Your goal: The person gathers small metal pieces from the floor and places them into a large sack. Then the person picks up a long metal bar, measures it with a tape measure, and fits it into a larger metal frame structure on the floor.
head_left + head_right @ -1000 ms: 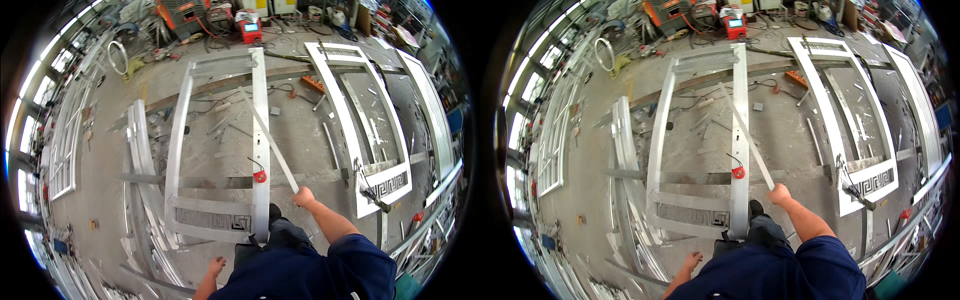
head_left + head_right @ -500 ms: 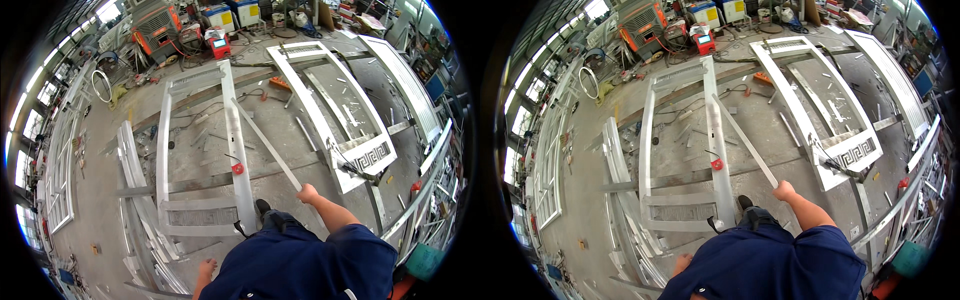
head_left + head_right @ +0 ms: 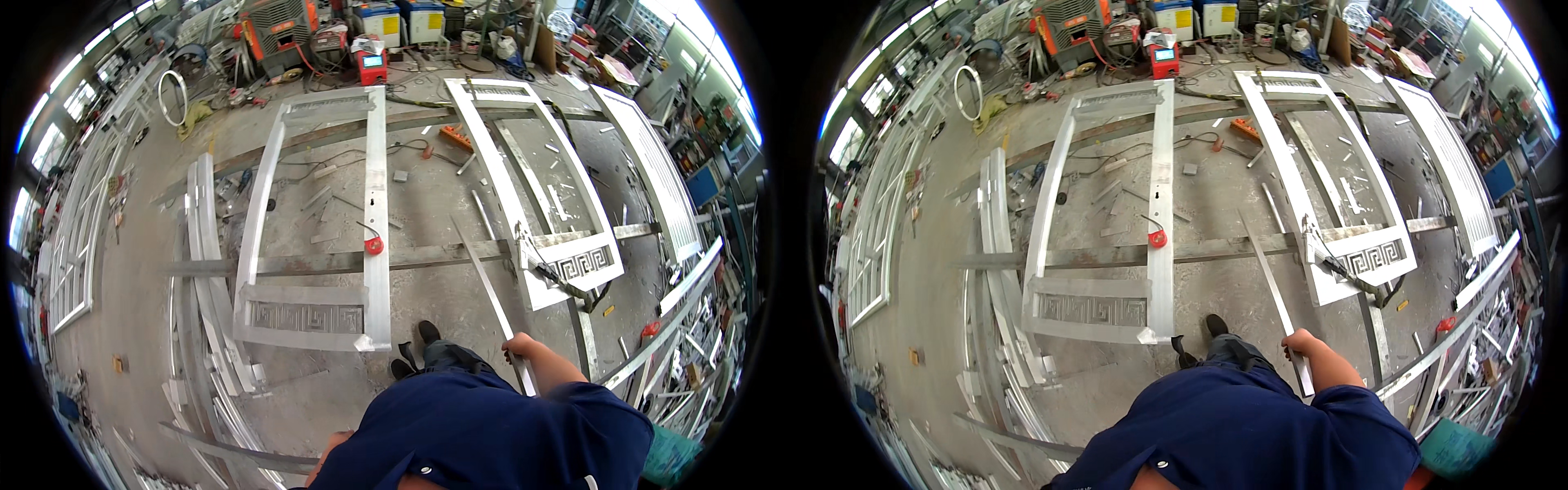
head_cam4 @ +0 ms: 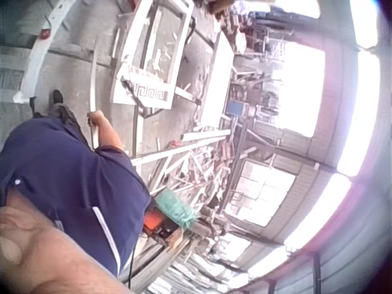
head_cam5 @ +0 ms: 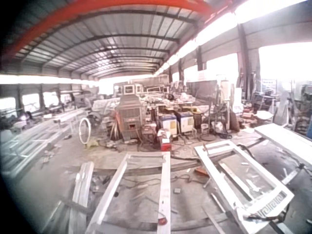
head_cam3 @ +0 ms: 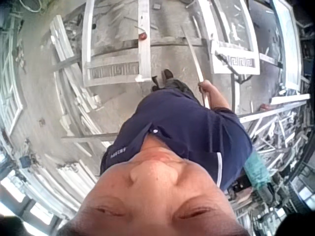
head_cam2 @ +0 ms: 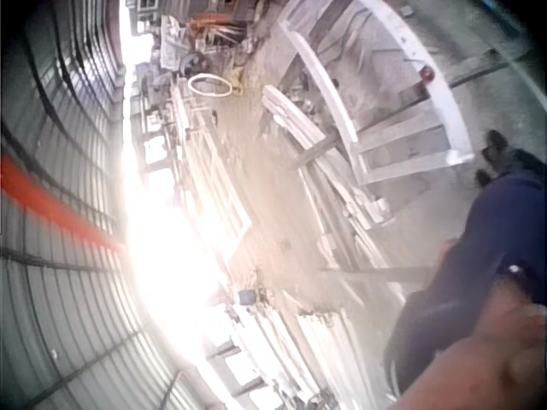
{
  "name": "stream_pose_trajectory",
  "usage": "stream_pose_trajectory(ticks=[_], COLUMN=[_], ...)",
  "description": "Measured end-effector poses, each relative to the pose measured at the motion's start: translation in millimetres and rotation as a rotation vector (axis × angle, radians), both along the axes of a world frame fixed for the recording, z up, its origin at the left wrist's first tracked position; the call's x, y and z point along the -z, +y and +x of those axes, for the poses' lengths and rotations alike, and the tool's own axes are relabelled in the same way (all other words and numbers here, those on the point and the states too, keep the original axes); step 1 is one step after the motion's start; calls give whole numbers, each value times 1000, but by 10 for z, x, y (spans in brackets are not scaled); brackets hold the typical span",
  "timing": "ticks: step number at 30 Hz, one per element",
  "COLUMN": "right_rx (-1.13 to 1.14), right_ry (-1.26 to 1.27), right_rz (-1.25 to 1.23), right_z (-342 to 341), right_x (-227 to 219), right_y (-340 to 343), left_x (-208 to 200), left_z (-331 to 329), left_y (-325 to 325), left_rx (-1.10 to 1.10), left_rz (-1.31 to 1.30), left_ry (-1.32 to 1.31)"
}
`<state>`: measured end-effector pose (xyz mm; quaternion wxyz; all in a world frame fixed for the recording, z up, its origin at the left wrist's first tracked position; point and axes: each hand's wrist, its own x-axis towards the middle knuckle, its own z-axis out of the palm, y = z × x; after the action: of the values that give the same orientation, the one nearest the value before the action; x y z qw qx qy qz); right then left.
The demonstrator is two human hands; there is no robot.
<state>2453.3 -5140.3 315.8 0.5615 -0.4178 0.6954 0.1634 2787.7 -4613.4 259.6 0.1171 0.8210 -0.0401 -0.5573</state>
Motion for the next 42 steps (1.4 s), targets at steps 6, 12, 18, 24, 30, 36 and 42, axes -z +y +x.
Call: stream_pose_trajectory(ticks=[6,12,18,24,30,36,42], right_rx=[-25,-59,-190,-316,-223,-81,-162], right_ry=[98,8,33,100,35,5,155], right_rz=[-2,-26,-100,-122,-150,-240,-613], right_z=[-220,-187,-533,-602,-662,-939,-1359], right_x=[306,288,426,643,357,-312,-87], right_y=[-164,-606,-945,-1254,-1251,-1167,-1935], left_x=[92,-35,-1128,-451,-248,-112,24], left_z=[133,234,-95,-182,-339,-189,258], left_y=[10,-536,-1727,-1449,-1413,-1820,-2744], left_rx=[-180,-591,-65,317,261,334,268], left_rz=[-123,-159,-99,-52,-13,-1,-100], left_ry=[-108,-51,-234,-370,-188,-56,-55])
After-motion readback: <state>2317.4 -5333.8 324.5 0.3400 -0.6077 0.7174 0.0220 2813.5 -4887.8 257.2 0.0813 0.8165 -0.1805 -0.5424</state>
